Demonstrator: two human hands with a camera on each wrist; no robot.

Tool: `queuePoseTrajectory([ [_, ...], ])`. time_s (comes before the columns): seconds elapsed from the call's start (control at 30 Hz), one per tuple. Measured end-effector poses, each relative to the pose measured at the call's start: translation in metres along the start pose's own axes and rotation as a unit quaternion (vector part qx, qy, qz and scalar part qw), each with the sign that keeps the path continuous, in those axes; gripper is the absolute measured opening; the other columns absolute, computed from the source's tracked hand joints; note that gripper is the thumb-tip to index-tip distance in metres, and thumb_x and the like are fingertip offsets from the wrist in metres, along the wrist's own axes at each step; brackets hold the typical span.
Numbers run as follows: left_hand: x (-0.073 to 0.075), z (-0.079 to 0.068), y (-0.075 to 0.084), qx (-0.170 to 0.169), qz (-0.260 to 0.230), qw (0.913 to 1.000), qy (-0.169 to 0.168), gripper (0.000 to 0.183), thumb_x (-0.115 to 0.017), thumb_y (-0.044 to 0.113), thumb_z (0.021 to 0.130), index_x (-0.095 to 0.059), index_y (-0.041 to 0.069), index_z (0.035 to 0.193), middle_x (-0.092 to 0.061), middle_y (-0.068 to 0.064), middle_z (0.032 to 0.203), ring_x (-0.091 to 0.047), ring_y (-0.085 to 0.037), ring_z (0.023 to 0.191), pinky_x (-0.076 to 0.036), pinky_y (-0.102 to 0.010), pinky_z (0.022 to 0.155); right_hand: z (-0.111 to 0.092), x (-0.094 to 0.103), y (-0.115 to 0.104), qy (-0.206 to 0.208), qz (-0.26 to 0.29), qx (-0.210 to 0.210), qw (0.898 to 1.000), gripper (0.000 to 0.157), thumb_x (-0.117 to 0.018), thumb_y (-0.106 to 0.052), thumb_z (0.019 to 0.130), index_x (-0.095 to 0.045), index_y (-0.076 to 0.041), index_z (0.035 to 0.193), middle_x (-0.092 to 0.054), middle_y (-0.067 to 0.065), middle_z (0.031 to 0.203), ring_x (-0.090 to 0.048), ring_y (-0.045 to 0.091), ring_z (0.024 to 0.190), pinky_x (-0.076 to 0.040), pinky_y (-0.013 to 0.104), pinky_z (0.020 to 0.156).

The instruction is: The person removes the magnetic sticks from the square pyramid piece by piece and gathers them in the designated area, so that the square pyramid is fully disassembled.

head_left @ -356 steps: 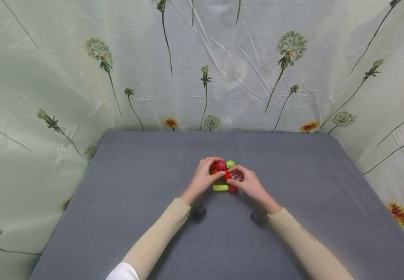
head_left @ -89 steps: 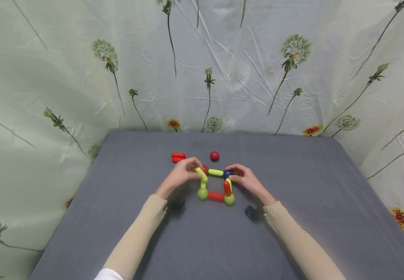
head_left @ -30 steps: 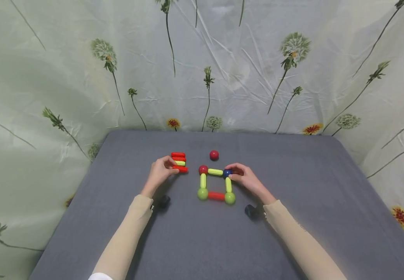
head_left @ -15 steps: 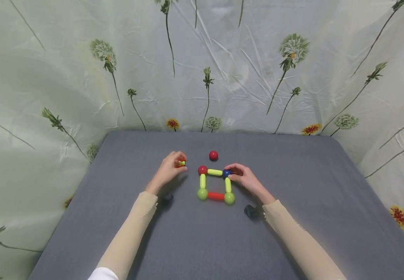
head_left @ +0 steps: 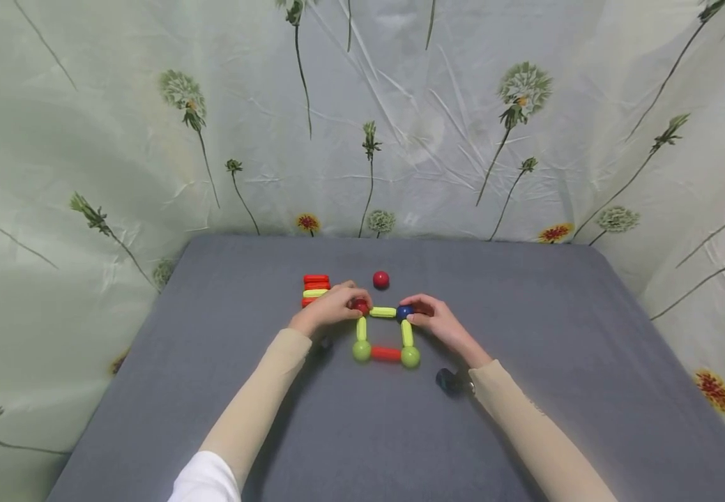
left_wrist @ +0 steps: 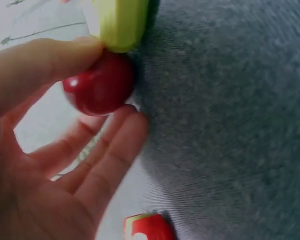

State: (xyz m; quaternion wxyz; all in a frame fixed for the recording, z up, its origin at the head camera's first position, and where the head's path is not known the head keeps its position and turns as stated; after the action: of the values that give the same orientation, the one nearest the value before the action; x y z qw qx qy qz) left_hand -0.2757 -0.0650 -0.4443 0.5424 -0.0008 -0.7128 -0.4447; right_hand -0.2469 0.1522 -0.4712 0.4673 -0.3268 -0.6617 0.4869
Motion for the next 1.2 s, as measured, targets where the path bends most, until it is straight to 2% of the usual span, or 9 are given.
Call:
queuePoseTrajectory([
  [0.13,0.003,0.006,-0.004,0.027,-0.037,0.9972,0.060,0.020,-0.065,0.005,0.089,-0.067,0.011,0.108,-0.054,-0.006,0.098,-0.053,-0.022,0.089,-0.046,-0.034,0.078,0.001,0.000,0.001,-0.002,-0.003,0.000,1.000,0.029,-0.059,-0.004,0.094,-0.059,0.000,0.122,-0.057,0.017,0.121,-0.054,0.027,0.107,-0.043,0.040,0.094],
  [0.23,0.006,0.014,-0.010,0.058,-0.091,0.9861,0.126,0.022,-0.066,0.003,0.089,-0.063,0.008,0.110,-0.060,-0.010,0.105,-0.057,-0.026,0.094,-0.048,-0.037,0.080,0.000,0.001,0.000,0.001,-0.004,-0.002,1.000,0.028,-0.059,-0.004,0.094,-0.059,0.000,0.121,-0.057,0.016,0.121,-0.054,0.026,0.106,-0.043,0.039,0.093],
  [0.33,0.006,0.025,-0.018,0.102,-0.123,0.9731,0.165,0.021,-0.066,0.002,0.089,-0.060,0.008,0.108,-0.062,-0.011,0.110,-0.059,-0.026,0.096,-0.049,-0.037,0.079,0.000,0.002,-0.001,0.002,-0.007,0.000,1.000,0.028,-0.059,-0.003,0.093,-0.059,0.000,0.121,-0.058,0.016,0.120,-0.054,0.026,0.105,-0.044,0.038,0.092],
  [0.47,0.005,0.035,-0.025,0.137,-0.128,0.9652,0.182,0.021,-0.066,0.002,0.089,-0.058,0.007,0.107,-0.062,-0.012,0.111,-0.059,-0.026,0.098,-0.049,-0.037,0.078,-0.001,0.001,-0.002,-0.002,-0.008,0.005,1.000,0.028,-0.058,-0.003,0.093,-0.059,0.000,0.121,-0.058,0.016,0.120,-0.054,0.026,0.104,-0.044,0.038,0.091],
  [0.6,0.005,0.038,-0.026,0.127,-0.125,0.9660,0.187,0.026,-0.067,0.001,0.088,-0.057,0.006,0.112,-0.061,-0.013,0.115,-0.059,-0.028,0.101,-0.048,-0.040,0.082,0.000,0.001,-0.002,-0.003,-0.004,0.000,1.000,0.029,-0.059,-0.003,0.093,-0.059,0.000,0.122,-0.057,0.016,0.120,-0.054,0.026,0.104,-0.044,0.036,0.091],
  [0.77,0.007,0.028,-0.019,0.109,-0.126,0.9636,0.209,0.027,-0.067,0.002,0.088,-0.057,0.007,0.113,-0.053,-0.014,0.116,-0.055,-0.030,0.101,-0.046,-0.042,0.086,0.000,0.001,-0.001,-0.003,0.003,-0.002,1.000,0.030,-0.059,-0.002,0.093,-0.058,0.001,0.123,-0.057,0.018,0.121,-0.053,0.028,0.106,-0.043,0.040,0.093],
  [0.87,0.002,0.020,-0.008,0.082,-0.120,0.9724,0.183,0.021,-0.067,0.000,0.087,-0.060,0.004,0.106,-0.056,-0.012,0.105,-0.057,-0.027,0.095,-0.047,-0.038,0.084,-0.001,0.002,-0.001,-0.004,0.004,-0.001,1.000,0.029,-0.059,-0.002,0.093,-0.059,0.001,0.122,-0.057,0.017,0.121,-0.054,0.028,0.107,-0.043,0.040,0.093],
  [1.03,-0.019,0.019,0.009,0.054,-0.077,0.9930,0.070,0.016,-0.068,0.000,0.085,-0.063,0.006,0.100,-0.064,-0.006,0.097,-0.061,-0.021,0.093,-0.049,-0.033,0.082,-0.002,0.002,-0.001,-0.004,0.009,0.006,1.000,0.028,-0.059,-0.004,0.094,-0.059,0.001,0.122,-0.057,0.017,0.120,-0.054,0.027,0.107,-0.044,0.039,0.094],
  [1.2,-0.028,0.025,0.013,0.041,-0.022,0.9972,0.058,0.016,-0.073,0.001,0.082,-0.065,0.009,0.094,-0.066,-0.004,0.092,-0.062,-0.019,0.090,-0.049,-0.034,0.081,-0.001,0.001,-0.001,-0.006,0.008,0.008,1.000,0.028,-0.059,-0.004,0.094,-0.058,0.001,0.121,-0.057,0.017,0.119,-0.055,0.027,0.106,-0.044,0.040,0.094],
])
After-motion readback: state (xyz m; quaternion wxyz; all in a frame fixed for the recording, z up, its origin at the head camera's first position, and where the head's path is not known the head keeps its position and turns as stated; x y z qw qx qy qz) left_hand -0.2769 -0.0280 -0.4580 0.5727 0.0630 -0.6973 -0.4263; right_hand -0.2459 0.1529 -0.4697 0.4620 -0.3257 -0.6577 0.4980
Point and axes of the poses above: each hand's wrist, its own z-axis towards the middle knuckle, its own x-axis out of the back of the hand, y = z × x, the point moved 4 cm from there along z, towards the middle knuckle
